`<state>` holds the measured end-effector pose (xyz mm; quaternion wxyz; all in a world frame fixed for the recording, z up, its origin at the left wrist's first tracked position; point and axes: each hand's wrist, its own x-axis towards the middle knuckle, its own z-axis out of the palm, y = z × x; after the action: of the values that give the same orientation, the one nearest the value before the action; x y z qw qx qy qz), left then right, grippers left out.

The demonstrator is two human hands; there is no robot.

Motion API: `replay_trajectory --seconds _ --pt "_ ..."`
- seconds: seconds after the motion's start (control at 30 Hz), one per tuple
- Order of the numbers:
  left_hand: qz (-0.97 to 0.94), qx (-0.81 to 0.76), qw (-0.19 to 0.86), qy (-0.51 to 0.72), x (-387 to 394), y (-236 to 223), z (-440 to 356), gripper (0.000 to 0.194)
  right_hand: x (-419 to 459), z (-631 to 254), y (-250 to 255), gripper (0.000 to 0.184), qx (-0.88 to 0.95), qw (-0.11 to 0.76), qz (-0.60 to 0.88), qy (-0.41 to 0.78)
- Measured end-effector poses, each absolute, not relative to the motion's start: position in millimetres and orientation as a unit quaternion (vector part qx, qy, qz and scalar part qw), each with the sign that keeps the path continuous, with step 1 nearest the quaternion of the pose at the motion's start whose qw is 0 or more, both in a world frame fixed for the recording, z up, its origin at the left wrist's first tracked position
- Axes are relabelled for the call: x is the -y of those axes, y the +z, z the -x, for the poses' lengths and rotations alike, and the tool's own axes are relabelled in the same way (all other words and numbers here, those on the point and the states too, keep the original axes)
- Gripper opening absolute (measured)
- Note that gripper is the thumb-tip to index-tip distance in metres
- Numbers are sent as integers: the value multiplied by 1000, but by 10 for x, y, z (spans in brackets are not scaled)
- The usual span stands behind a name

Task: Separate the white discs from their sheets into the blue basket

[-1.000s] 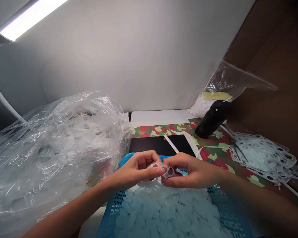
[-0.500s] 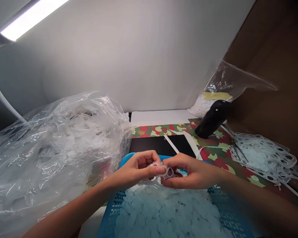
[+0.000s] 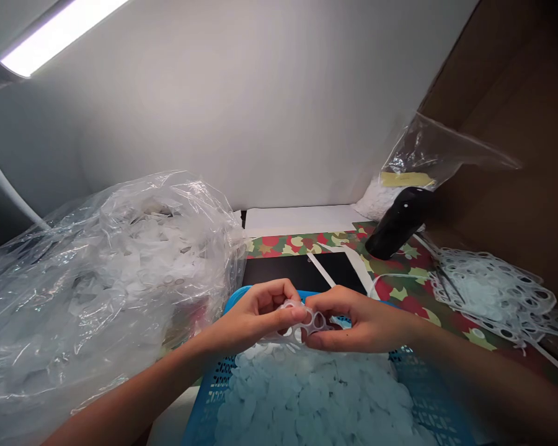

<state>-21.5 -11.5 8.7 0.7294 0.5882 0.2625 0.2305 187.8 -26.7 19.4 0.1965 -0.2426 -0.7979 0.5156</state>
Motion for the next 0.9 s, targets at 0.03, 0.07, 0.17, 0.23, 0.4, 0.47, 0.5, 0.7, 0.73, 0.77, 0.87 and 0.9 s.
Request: replay_trajectory --seconds 0.03,0.07,0.17,0.23,0.4,0.47,0.5,0.7,0.73,0.77,0.87,0.9 --pt "-588 -261 730 232 115 86 215 21 266 -1878 193 11 797 195 243 517" --pt "-588 -258 730 233 116 87 215 21 264 -1877 193 11 797 194 243 519" --pt "-592 -255 727 238 113 87 212 20 260 -1871 194 11 795 193 240 522" --pt "-595 -253 724 241 111 86 210 20 262 -1867 195 11 796 192 239 522" --pt "-595 -252 724 241 111 93 207 19 268 -1866 197 11 795 190 243 522" --pt "-596 -255 722 241 113 98 208 19 266 -1867 194 11 795 192 241 522" --pt "-597 -256 721 241 113 99 210 20 264 -1866 193 11 795 194 239 522" --pt "-599 -255 721 238 109 91 215 20 255 -1858 204 10 790 193 234 532" --pt "-600 -256 720 237 109 92 214 20 255 -1858 207 10 789 193 234 534" --pt "-601 -258 719 237 110 93 213 21 257 -1859 210 10 788 194 234 535" --pt "-603 -261 716 236 111 97 208 21 261 -1863 207 10 789 197 235 533" --pt "-603 -262 716 235 111 97 207 21 262 -1864 204 10 789 198 236 531"
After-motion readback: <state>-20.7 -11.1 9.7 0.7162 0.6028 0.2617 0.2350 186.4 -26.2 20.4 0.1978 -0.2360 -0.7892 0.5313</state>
